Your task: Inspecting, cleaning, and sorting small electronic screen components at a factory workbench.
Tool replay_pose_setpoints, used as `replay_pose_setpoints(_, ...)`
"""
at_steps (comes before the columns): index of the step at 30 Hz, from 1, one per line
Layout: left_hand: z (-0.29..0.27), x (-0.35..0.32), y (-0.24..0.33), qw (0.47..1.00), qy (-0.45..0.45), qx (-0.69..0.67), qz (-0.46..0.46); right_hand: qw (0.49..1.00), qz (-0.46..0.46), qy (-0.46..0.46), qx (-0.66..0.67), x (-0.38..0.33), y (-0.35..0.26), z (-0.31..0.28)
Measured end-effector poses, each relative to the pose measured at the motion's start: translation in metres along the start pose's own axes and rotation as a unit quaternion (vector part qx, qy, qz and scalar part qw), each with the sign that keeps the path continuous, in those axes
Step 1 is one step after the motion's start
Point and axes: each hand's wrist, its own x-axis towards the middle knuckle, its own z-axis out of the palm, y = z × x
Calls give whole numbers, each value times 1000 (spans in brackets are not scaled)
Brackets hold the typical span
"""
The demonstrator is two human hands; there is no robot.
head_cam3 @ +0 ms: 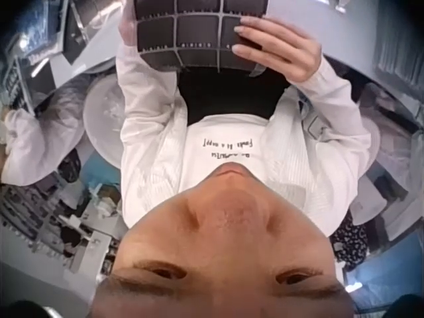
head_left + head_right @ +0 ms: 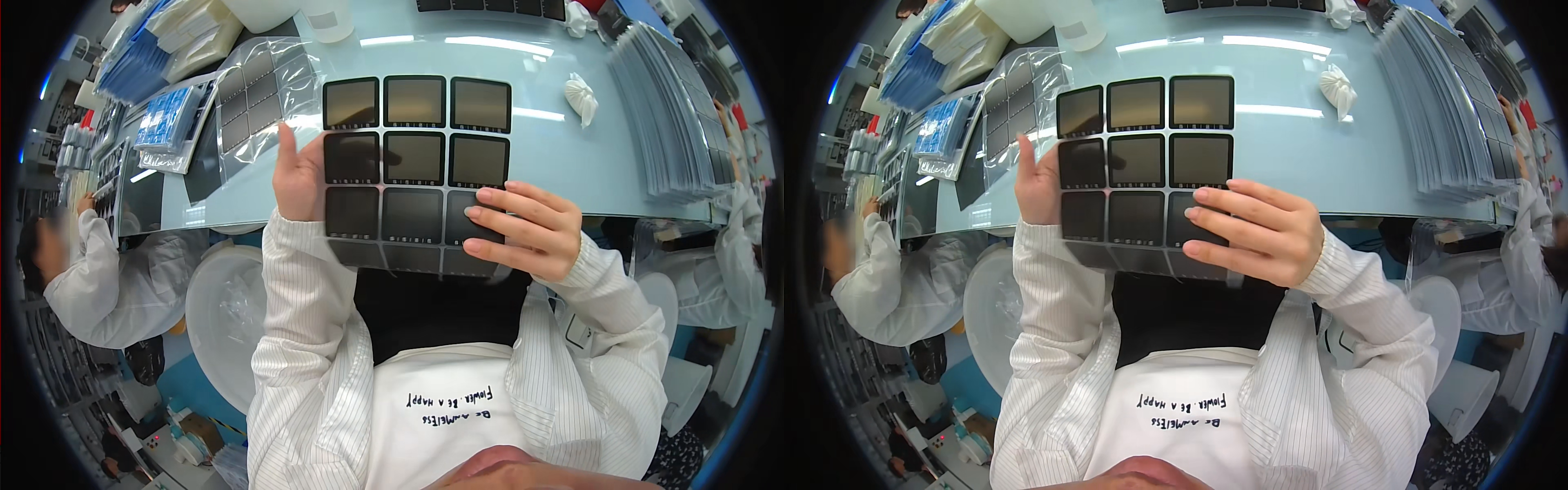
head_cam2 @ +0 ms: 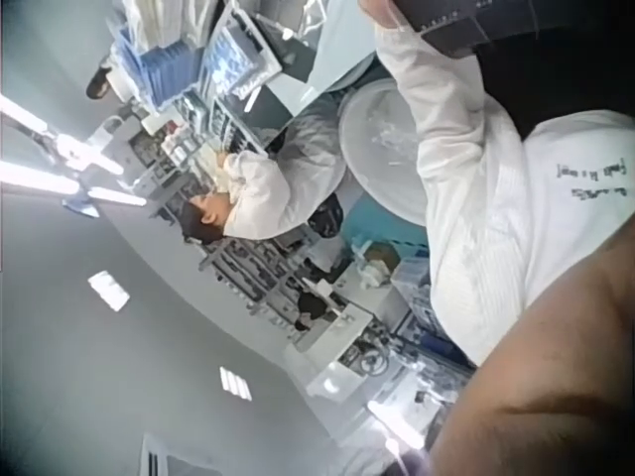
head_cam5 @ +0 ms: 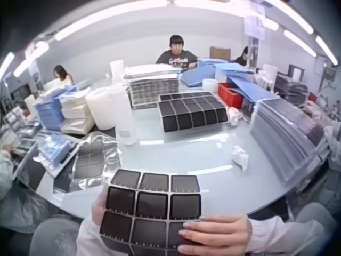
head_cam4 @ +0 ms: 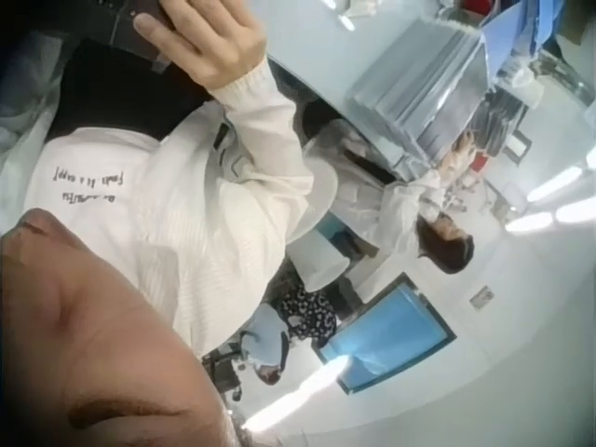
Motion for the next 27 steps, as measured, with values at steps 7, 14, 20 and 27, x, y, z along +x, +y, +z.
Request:
replay_pose_setpoints(7, 6, -16, -10, 942, 88, 290, 147, 982, 162, 13, -100, -10, -11, 1)
replay_pose_setpoints(14, 22, -39, -35, 884, 26, 396, 245, 715, 523, 145, 441, -18, -9, -10)
replay_pose_setpoints(20, 53, -52, -38, 840, 74, 448, 298, 694, 579, 186, 385, -13, -29, -26)
replay_pose_setpoints(27, 66, -71, -40, 861, 59, 445, 239, 661, 561, 331, 372, -34, -28, -29)
